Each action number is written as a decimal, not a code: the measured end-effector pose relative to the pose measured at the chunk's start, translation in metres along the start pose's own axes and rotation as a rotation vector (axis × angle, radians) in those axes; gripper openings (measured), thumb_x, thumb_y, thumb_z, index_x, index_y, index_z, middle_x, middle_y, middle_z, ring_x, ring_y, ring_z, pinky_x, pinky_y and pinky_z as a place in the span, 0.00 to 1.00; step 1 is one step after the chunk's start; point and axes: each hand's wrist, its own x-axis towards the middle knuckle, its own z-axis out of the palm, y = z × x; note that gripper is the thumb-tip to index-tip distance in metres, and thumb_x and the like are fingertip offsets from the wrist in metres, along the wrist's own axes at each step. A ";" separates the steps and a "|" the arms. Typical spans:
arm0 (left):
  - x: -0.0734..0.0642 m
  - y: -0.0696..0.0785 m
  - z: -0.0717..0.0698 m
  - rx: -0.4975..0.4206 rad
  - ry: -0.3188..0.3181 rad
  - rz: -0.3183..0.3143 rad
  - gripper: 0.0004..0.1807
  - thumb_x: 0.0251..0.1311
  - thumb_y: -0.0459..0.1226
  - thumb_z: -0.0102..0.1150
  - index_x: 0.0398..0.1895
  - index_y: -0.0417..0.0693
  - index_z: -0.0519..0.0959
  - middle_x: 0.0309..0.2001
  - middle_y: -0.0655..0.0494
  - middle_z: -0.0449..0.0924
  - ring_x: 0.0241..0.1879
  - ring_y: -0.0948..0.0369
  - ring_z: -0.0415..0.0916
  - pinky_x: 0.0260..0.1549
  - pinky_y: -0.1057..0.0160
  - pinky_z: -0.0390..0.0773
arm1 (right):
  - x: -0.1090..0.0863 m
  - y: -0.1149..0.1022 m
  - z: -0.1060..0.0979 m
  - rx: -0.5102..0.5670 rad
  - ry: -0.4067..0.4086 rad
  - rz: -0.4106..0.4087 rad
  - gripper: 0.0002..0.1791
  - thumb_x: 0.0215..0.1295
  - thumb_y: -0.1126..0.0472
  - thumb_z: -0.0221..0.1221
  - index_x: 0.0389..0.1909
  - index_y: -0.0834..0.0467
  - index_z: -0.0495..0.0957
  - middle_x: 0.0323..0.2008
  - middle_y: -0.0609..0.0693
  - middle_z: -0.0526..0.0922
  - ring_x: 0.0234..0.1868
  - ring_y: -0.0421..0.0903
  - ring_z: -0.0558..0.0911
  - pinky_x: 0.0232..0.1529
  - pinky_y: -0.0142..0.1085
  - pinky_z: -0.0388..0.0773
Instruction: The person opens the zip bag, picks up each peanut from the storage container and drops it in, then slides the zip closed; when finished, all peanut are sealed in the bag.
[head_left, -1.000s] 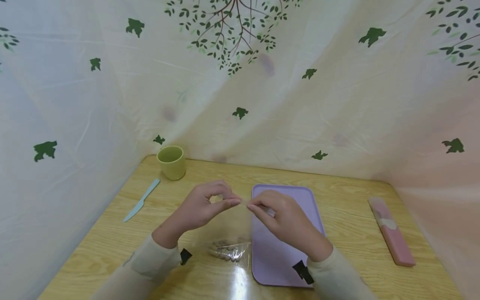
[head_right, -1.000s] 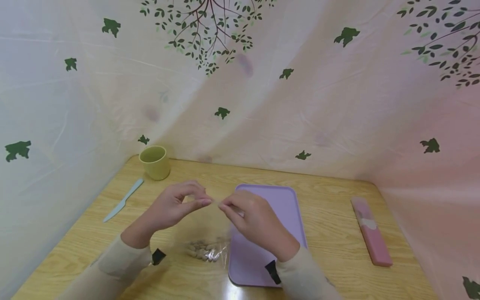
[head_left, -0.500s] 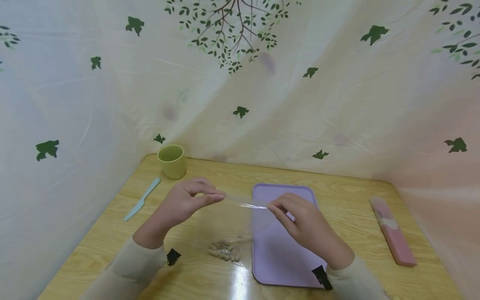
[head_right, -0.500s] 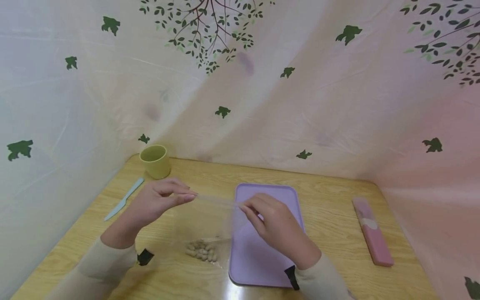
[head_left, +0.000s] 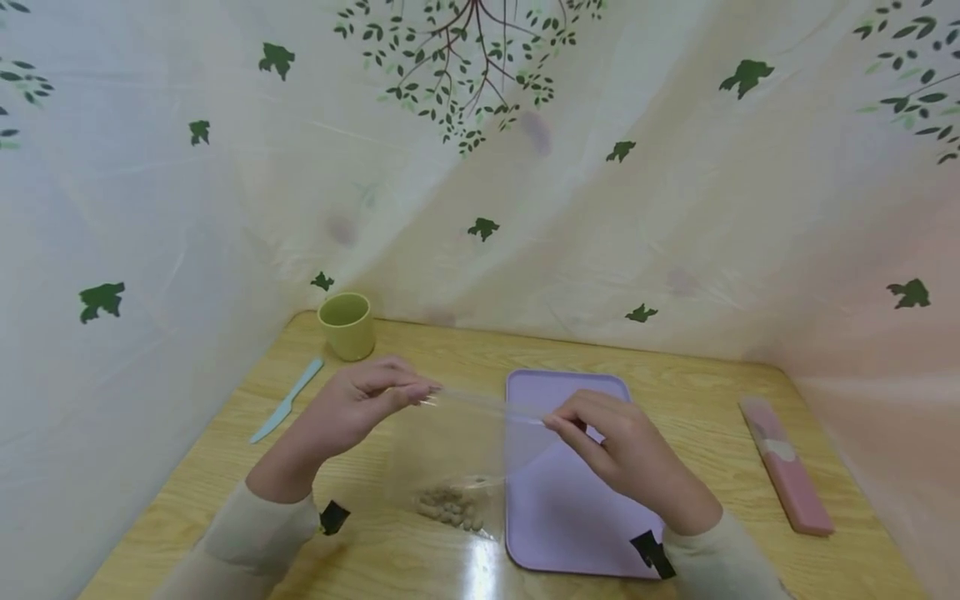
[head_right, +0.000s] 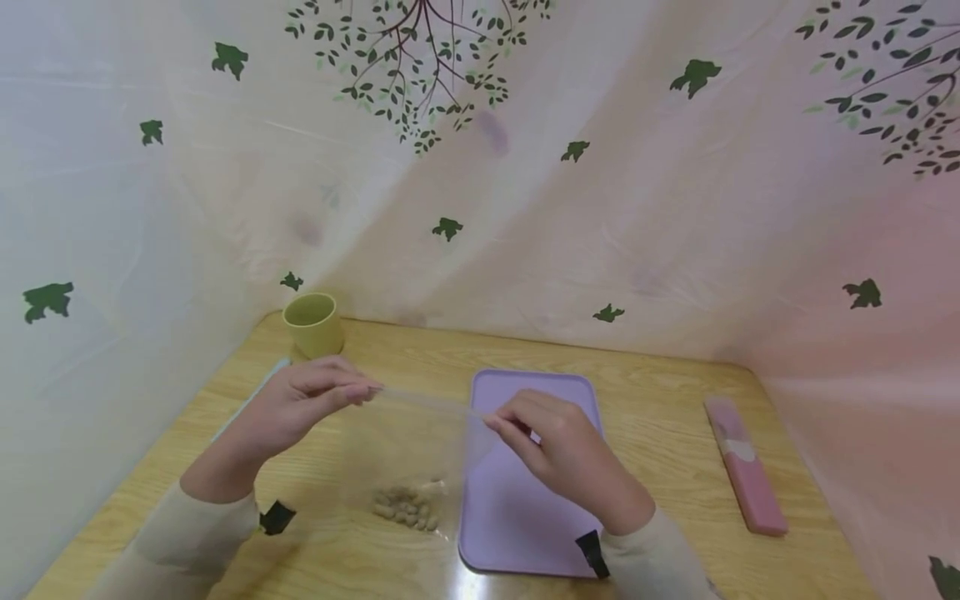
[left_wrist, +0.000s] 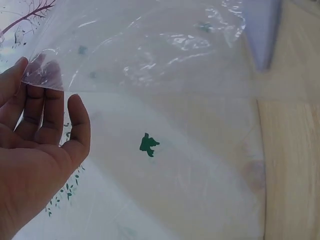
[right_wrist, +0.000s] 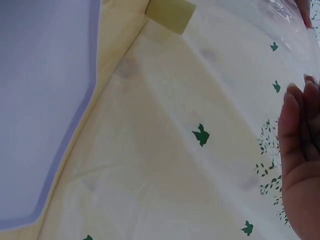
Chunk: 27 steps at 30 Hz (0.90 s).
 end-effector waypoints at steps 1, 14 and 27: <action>-0.001 0.003 0.000 0.013 0.017 -0.012 0.12 0.75 0.30 0.60 0.53 0.48 0.90 0.43 0.56 0.88 0.44 0.66 0.82 0.42 0.65 0.83 | 0.001 -0.001 -0.001 0.006 -0.005 -0.001 0.11 0.70 0.70 0.67 0.39 0.48 0.83 0.32 0.39 0.84 0.32 0.30 0.75 0.32 0.21 0.74; -0.007 0.024 0.010 0.029 0.103 0.036 0.11 0.69 0.27 0.67 0.48 0.47 0.92 0.41 0.58 0.88 0.42 0.68 0.82 0.39 0.67 0.82 | 0.030 -0.035 0.017 0.028 0.006 0.038 0.07 0.74 0.62 0.66 0.44 0.46 0.87 0.36 0.38 0.87 0.35 0.31 0.80 0.36 0.26 0.79; 0.012 -0.023 -0.009 -0.045 0.097 -0.396 0.19 0.81 0.53 0.54 0.61 0.57 0.87 0.50 0.49 0.87 0.52 0.52 0.86 0.55 0.59 0.86 | 0.026 0.012 0.023 0.121 0.014 0.573 0.09 0.77 0.52 0.65 0.49 0.50 0.89 0.37 0.43 0.91 0.39 0.40 0.89 0.40 0.33 0.85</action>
